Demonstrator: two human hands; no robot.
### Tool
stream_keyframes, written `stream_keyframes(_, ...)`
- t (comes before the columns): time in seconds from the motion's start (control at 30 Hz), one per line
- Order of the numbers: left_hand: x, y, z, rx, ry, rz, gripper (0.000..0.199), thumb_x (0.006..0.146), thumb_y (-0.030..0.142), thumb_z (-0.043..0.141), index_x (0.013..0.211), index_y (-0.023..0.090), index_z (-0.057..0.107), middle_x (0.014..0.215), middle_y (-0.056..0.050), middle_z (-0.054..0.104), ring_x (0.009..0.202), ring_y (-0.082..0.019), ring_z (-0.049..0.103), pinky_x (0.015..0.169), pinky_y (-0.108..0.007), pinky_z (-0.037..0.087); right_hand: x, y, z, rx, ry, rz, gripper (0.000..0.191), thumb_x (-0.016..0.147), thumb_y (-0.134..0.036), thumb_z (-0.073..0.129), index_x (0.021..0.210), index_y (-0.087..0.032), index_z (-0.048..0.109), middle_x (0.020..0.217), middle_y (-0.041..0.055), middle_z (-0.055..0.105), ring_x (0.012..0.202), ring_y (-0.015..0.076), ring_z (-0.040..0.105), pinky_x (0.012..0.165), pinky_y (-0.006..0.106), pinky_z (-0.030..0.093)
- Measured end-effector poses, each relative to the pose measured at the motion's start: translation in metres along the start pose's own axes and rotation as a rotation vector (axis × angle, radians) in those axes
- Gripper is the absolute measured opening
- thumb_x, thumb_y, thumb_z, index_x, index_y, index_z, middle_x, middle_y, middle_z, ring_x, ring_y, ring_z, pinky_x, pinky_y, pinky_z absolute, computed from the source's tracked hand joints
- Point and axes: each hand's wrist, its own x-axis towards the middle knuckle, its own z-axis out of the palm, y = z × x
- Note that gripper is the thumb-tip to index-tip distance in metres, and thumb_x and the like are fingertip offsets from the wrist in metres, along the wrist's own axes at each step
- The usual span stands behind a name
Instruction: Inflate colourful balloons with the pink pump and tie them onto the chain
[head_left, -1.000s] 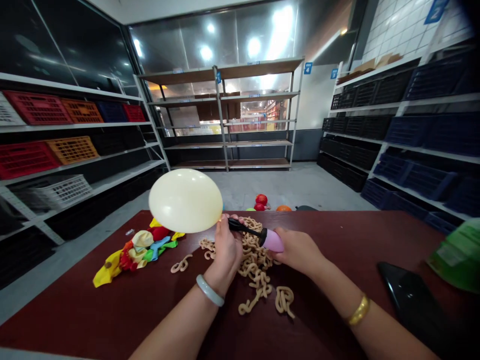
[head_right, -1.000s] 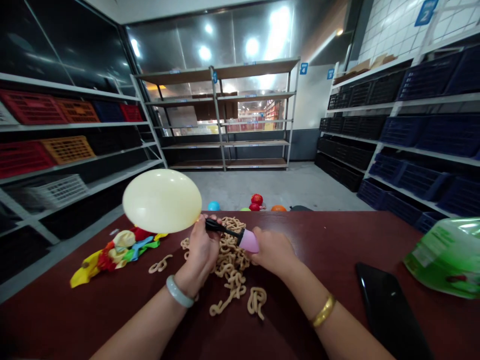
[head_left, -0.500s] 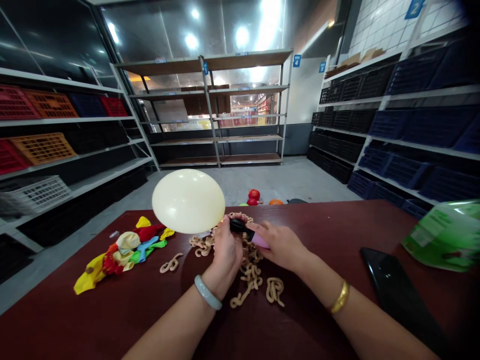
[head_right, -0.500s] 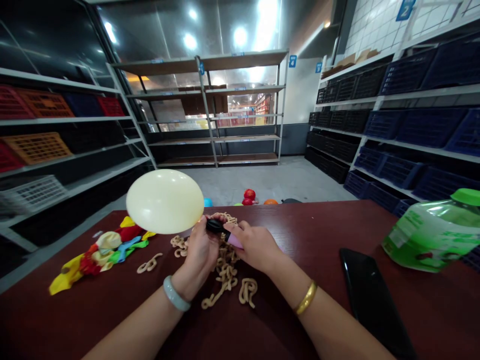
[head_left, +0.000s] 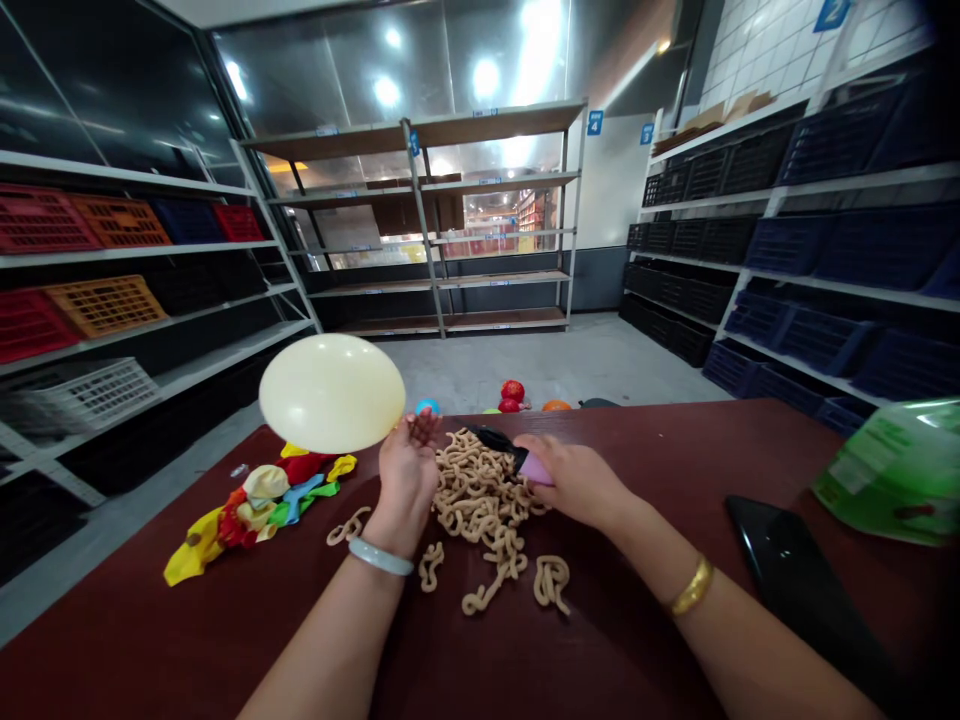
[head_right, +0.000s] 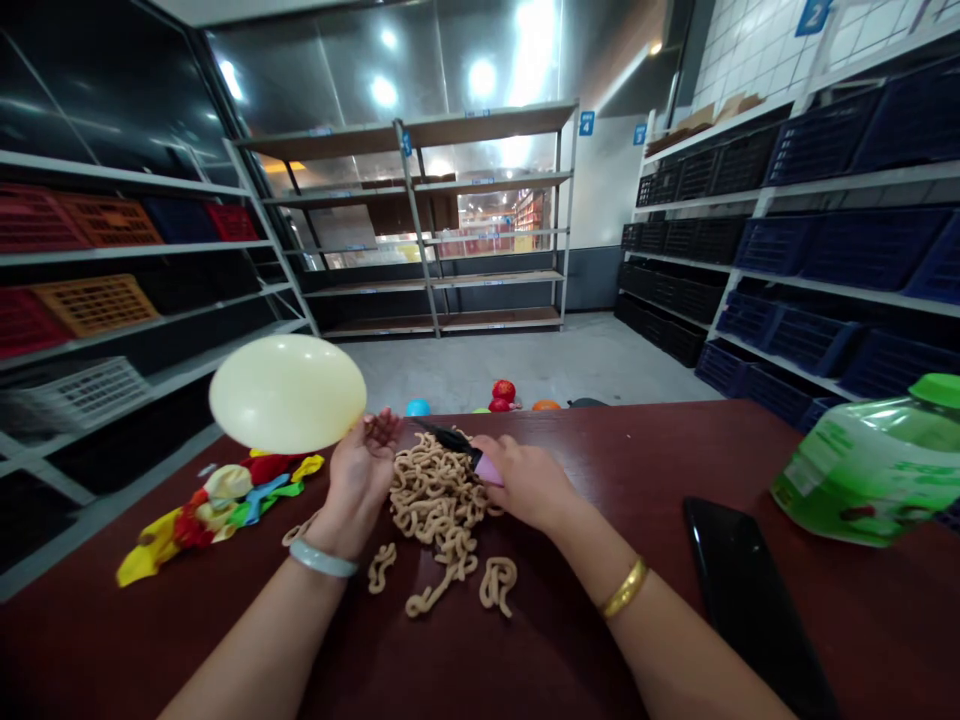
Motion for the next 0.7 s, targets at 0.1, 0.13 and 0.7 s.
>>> stream_keyframes(0.1, 0.015, 0.01, -0.006, 0.027, 0.003, -0.038, 0.016, 0.088, 0.012, 0.053, 0.072, 0.014, 0.057, 0.076, -0.007, 0.07, 0.079, -0.015, 0.069, 0.086, -0.034, 0.053, 0.002, 0.021, -0.001, -0.019, -0.006, 0.145, 0.06, 0.081, -0.028, 0.057, 0.138, -0.027, 0.041, 0.116, 0.0094, 0.061, 0.095, 0.0255, 0.064, 0.076, 0.033, 0.041)
stream_keyframes(0.13, 0.018, 0.012, -0.008, 0.038, -0.008, -0.038, 0.016, 0.088, 0.013, 0.053, 0.073, 0.014, 0.058, 0.076, -0.007, 0.07, 0.078, -0.015, 0.069, 0.086, -0.034, 0.053, 0.003, 0.028, -0.002, -0.034, -0.011, 0.187, 0.06, 0.08, -0.028, 0.058, 0.138, -0.027, 0.041, 0.116, 0.0097, 0.062, 0.096, 0.0261, 0.064, 0.076, 0.033, 0.041)
stream_keyframes(0.7, -0.009, 0.003, 0.0, -0.037, -0.229, -0.49, 0.008, 0.087, 0.015, 0.056, 0.085, 0.015, 0.063, 0.109, -0.012, 0.07, 0.102, -0.022, 0.066, 0.088, -0.038, 0.053, 0.002, 0.038, -0.001, -0.086, 0.147, 0.202, 0.037, 0.088, -0.044, 0.058, 0.117, -0.023, 0.064, 0.123, 0.0112, 0.06, 0.115, 0.028, 0.053, 0.096, 0.04, 0.039)
